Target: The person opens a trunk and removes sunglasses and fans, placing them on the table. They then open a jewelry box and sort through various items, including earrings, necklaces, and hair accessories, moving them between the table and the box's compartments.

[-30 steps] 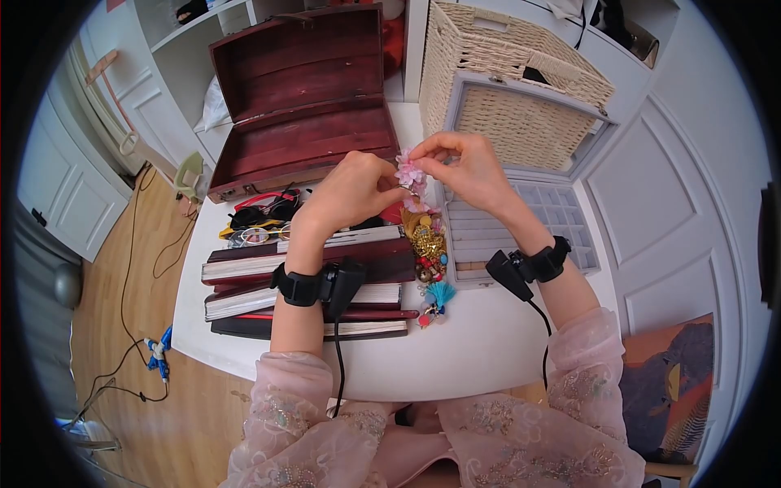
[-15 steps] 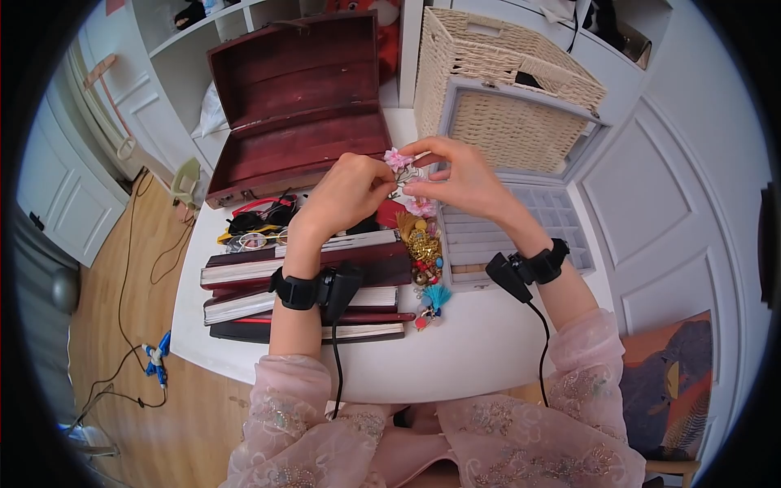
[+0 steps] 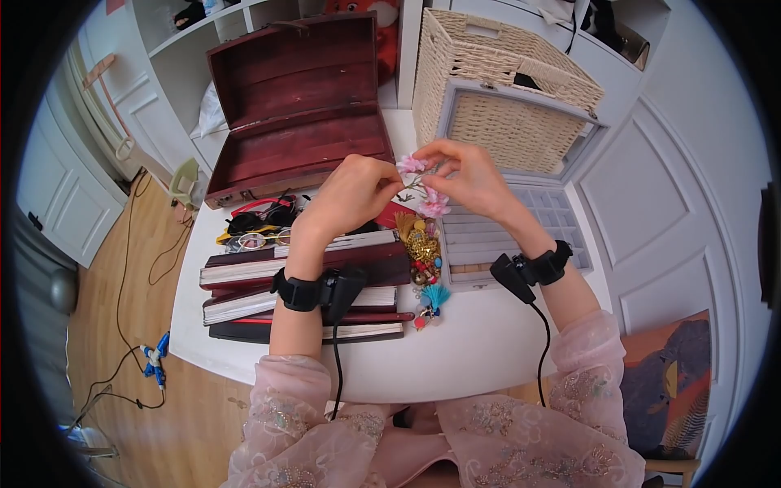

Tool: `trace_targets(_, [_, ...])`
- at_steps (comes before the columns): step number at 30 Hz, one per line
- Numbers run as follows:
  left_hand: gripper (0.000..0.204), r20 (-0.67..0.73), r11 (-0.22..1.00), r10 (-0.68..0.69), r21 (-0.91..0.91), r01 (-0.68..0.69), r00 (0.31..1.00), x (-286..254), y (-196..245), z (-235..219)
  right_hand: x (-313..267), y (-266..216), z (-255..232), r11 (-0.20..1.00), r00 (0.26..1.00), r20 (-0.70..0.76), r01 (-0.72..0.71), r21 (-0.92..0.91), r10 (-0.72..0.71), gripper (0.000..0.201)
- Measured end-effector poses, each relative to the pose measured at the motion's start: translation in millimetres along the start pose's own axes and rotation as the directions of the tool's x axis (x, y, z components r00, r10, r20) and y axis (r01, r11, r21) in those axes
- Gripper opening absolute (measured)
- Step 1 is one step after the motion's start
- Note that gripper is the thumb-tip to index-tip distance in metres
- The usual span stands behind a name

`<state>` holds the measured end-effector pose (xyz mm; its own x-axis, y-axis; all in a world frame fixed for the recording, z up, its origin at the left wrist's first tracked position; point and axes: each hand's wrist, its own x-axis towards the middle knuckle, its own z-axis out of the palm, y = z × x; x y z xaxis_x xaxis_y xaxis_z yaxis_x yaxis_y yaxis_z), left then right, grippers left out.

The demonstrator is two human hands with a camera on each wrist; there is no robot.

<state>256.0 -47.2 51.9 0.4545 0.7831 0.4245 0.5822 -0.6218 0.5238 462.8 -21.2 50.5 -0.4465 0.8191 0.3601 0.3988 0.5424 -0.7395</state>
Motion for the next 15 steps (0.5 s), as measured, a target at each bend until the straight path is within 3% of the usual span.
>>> trace_targets(4, [0.015,0.005,1.0,0.001,-0.023,-0.001,1.0,-3,0,-8,-6,31,-13,0.992,1.0,-0.012,-0.028,-0.123,0.027,0.031])
trace_targets(6, [0.015,0.038,0.991,-0.133,-0.018,0.134,0.99,-5,11,-16,-13,53,-21,0.987,0.997,-0.019,-0.073,-0.143,0.071,0.029])
trace_targets(10, [0.016,-0.007,0.996,-0.074,-0.048,0.074,0.997,-4,2,-12,-25,69,-29,0.965,0.974,-0.079,-0.222,-0.14,0.213,0.024])
trace_targets(15, [0.015,0.002,1.0,-0.026,-0.017,0.026,1.0,-4,1,-10,-27,81,-32,0.945,0.96,-0.085,-0.278,-0.172,0.267,0.024])
